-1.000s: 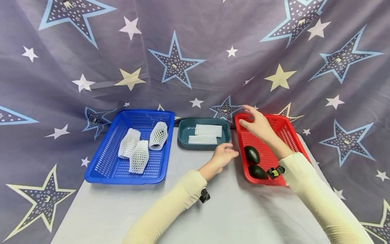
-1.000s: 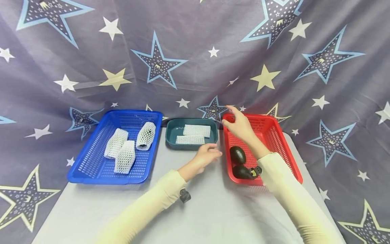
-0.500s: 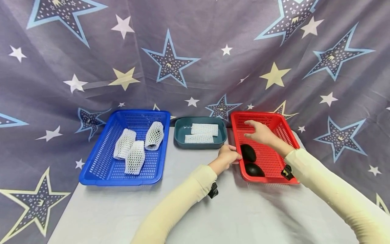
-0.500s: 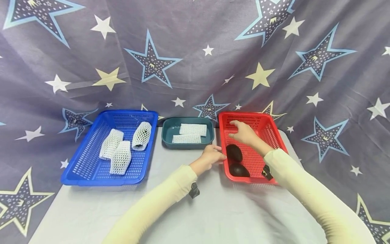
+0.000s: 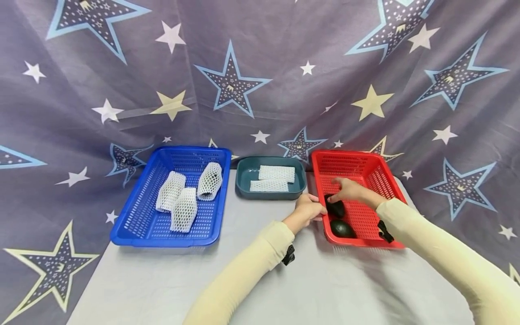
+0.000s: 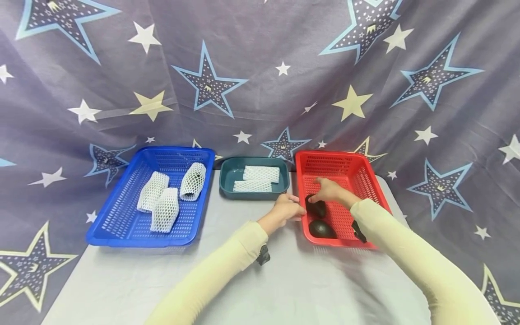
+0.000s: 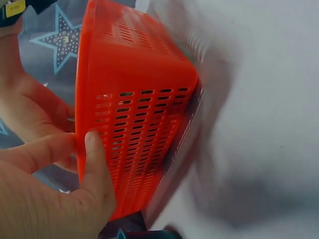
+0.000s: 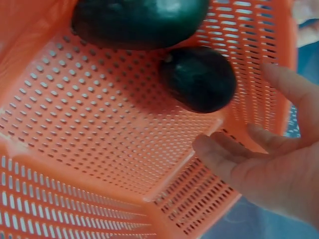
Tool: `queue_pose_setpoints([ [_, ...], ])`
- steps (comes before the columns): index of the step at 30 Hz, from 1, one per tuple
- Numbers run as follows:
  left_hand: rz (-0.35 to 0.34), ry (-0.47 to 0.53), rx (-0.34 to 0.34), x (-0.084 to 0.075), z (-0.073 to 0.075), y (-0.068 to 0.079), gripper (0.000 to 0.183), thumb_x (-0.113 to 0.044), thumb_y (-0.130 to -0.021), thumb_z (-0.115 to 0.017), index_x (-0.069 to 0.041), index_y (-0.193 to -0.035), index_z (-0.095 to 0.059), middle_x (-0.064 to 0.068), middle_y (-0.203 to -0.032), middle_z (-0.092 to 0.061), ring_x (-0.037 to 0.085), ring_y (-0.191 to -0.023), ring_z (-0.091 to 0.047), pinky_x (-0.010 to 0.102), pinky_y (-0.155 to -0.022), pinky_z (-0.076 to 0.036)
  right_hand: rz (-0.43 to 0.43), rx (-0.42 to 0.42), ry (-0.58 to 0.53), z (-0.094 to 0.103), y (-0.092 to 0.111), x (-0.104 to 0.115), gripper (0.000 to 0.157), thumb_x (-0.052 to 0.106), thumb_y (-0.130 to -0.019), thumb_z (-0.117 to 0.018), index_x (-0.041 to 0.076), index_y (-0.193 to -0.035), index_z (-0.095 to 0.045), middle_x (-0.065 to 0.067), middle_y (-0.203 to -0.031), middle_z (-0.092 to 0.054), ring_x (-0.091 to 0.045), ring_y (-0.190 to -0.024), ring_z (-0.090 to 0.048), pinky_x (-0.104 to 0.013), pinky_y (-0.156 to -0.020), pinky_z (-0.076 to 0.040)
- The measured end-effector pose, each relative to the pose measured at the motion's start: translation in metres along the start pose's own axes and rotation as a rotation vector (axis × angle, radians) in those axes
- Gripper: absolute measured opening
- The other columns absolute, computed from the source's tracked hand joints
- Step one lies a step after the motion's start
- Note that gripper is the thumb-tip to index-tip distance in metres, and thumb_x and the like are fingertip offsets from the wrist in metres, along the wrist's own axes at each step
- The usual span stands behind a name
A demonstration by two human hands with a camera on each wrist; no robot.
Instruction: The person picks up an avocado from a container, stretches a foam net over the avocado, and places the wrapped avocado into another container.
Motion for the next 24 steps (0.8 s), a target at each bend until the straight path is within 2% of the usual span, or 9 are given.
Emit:
queue_pose_setpoints([
  [5,0.002,0.002,-0.005,-0.001,-0.001,0.002,0.038,0.018,-0.074,-0.073,0.002,-0.106,-0.06,0.008,-0.091,-0.06,0.028,-0.081,-0.075,0.036,-0.07,-0.064,-0.033,0.072,-0.045,-0.008,-0.004,-0.002,0.088,0.012,-0.086,-0.078,-0.02,-0.149,-0.026,-0.042,-0.153,-0.031,-0.053,-0.14,-0.037,-0.06,-0.113,-0.041],
  [12,0.0,-0.004,-0.012,0.0,-0.002,0.002,0.033,0.017,-0.074,-0.073,-0.002,-0.098,-0.059,0.007,-0.087,-0.06,0.026,-0.078,-0.075,0.034,-0.065,-0.064,-0.12,0.127,-0.089,-0.014,-0.007,-0.003,0.091,0.015,-0.089,-0.076,-0.02,-0.151,-0.018,-0.043,-0.153,-0.028,-0.051,-0.129,-0.049,-0.059,-0.1,-0.052],
  [16,0.0,0.006,-0.01,0.0,-0.002,0.001,0.033,0.018,-0.074,-0.073,-0.002,-0.097,-0.059,0.007,-0.087,-0.059,0.027,-0.078,-0.075,0.034,-0.065,-0.064,-0.175,0.14,-0.099,-0.017,-0.011,-0.011,0.089,0.015,-0.088,-0.076,-0.022,-0.148,-0.023,-0.042,-0.148,-0.035,-0.047,-0.122,-0.056,-0.057,-0.095,-0.056],
  [19,0.001,0.013,-0.01,0.001,-0.001,0.001,0.034,0.018,-0.074,-0.072,-0.001,-0.099,-0.059,0.008,-0.088,-0.058,0.03,-0.081,-0.075,0.034,-0.066,-0.064,-0.205,0.146,-0.106,-0.019,-0.014,-0.016,0.081,0.016,-0.086,-0.077,-0.023,-0.142,-0.033,-0.04,-0.137,-0.047,-0.042,-0.113,-0.063,-0.054,-0.09,-0.059],
  [24,-0.001,0.023,-0.006,0.002,-0.001,0.001,0.035,0.018,-0.075,-0.072,0.0,-0.102,-0.06,0.009,-0.088,-0.06,0.032,-0.085,-0.076,0.036,-0.068,-0.064,-0.218,0.153,-0.148,-0.021,-0.015,-0.02,0.07,0.015,-0.085,-0.078,-0.022,-0.134,-0.042,-0.035,-0.125,-0.055,-0.036,-0.105,-0.064,-0.056,-0.09,-0.059],
])
Point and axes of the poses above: each hand's wrist, its own y-axis away from the middle knuckle, its own z-axis out of the back of the hand, x = y × z, the point moved 2 cm from there along -y, towards the middle knuckle
